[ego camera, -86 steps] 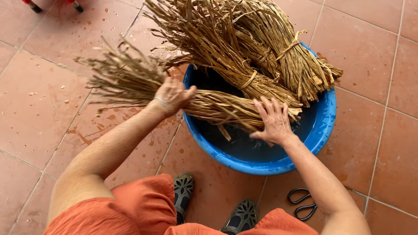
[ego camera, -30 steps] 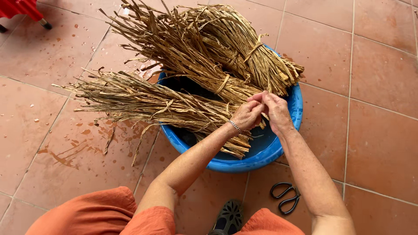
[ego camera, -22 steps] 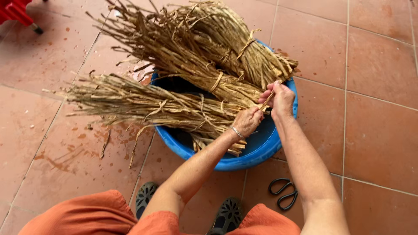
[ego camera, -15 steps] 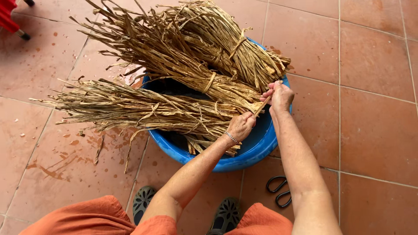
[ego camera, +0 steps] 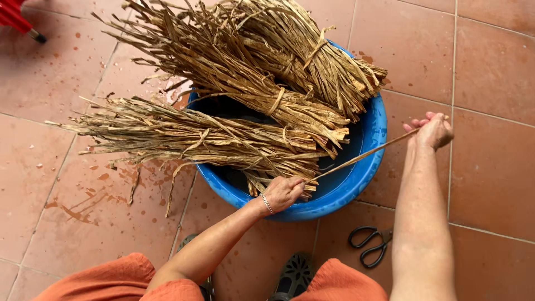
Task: The person repeatedly submerges bundles of dried plant material into a blue basin of water, then lifts them out and places them on the tiled floor. The person also unties and reties some bundles while handling them in the water.
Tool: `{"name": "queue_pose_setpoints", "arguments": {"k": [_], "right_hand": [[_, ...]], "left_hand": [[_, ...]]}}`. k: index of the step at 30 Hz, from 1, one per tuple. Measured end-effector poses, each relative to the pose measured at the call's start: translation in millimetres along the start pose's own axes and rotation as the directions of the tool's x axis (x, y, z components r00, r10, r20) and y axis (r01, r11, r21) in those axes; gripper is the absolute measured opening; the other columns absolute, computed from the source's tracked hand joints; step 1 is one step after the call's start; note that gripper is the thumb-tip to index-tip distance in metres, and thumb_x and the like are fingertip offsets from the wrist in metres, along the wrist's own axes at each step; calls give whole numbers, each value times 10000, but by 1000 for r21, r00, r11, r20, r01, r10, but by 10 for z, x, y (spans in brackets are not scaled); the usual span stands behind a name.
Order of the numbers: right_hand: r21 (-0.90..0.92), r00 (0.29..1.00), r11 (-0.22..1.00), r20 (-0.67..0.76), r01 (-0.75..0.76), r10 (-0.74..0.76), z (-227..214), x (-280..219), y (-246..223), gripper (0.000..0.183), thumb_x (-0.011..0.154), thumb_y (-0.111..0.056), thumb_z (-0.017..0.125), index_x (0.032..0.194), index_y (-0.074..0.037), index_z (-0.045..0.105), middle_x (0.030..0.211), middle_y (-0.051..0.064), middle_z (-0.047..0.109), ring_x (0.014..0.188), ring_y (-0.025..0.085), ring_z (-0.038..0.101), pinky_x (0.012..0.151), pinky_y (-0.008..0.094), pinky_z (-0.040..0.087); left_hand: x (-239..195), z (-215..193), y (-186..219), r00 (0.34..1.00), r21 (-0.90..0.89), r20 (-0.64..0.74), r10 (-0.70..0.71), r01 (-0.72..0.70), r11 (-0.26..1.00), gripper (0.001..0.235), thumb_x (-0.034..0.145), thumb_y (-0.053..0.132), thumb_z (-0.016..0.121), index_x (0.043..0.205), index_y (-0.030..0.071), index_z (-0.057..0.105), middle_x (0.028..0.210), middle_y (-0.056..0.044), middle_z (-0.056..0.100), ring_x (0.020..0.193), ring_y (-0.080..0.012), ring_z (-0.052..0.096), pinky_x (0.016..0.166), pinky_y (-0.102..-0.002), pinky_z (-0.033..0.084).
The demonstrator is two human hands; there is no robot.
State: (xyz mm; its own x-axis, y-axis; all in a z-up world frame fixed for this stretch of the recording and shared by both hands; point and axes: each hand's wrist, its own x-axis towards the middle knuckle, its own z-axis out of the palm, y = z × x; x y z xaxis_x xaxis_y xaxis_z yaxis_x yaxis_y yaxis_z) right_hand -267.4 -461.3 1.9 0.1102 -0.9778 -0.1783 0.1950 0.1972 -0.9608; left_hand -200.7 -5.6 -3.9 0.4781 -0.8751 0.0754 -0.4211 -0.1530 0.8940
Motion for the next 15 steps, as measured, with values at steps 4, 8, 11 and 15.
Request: {"name": "queue_pose_setpoints", "arguments": {"k": [4, 8, 11, 15], "right_hand": [[-150, 992, 985, 102, 91, -76, -93, -89, 63, 254, 1043, -211, 570, 924, 1, 642, 680, 79, 644, 537, 164, 646, 466, 314, 520], [-422, 910, 896, 410, 138, 53, 18, -507, -11, 209, 1057, -162, 672, 1050, 47, 679, 852, 112, 725, 593, 145, 582, 488, 281, 424], [-455, 776, 886, 591, 93, 222, 101, -930, -136, 215, 968, -129, 704, 1151, -49, 623, 888, 138, 736, 636, 169, 649, 528, 300, 530], [-479, 630, 877, 673, -28, 388, 280, -1494, -176, 304, 890, -67, 742, 1150, -25, 589, 939, 172, 743, 734, 217, 743, 621, 358, 640]], "left_hand": [[-154, -274, -90, 998, 189, 17, -68, 63, 980, 206, 1003, 283, 566, 955, 126, 691, 729, -152, 687, 668, -353, 676, 619, -478, 534], [-162, -700, -110, 966, 615, 116, -232, 114, 780, 152, 902, 278, 650, 907, 171, 758, 768, -123, 735, 717, -352, 708, 651, -499, 562], [-138, -1203, 14, 985, 703, -36, -170, 146, 696, 150, 900, 250, 640, 894, 213, 785, 769, -113, 741, 726, -322, 725, 671, -479, 584], [-176, -2090, 309, 943, 857, -124, -308, 258, 447, 181, 900, 163, 615, 865, 210, 786, 822, -101, 746, 809, -288, 730, 692, -458, 591]]}}
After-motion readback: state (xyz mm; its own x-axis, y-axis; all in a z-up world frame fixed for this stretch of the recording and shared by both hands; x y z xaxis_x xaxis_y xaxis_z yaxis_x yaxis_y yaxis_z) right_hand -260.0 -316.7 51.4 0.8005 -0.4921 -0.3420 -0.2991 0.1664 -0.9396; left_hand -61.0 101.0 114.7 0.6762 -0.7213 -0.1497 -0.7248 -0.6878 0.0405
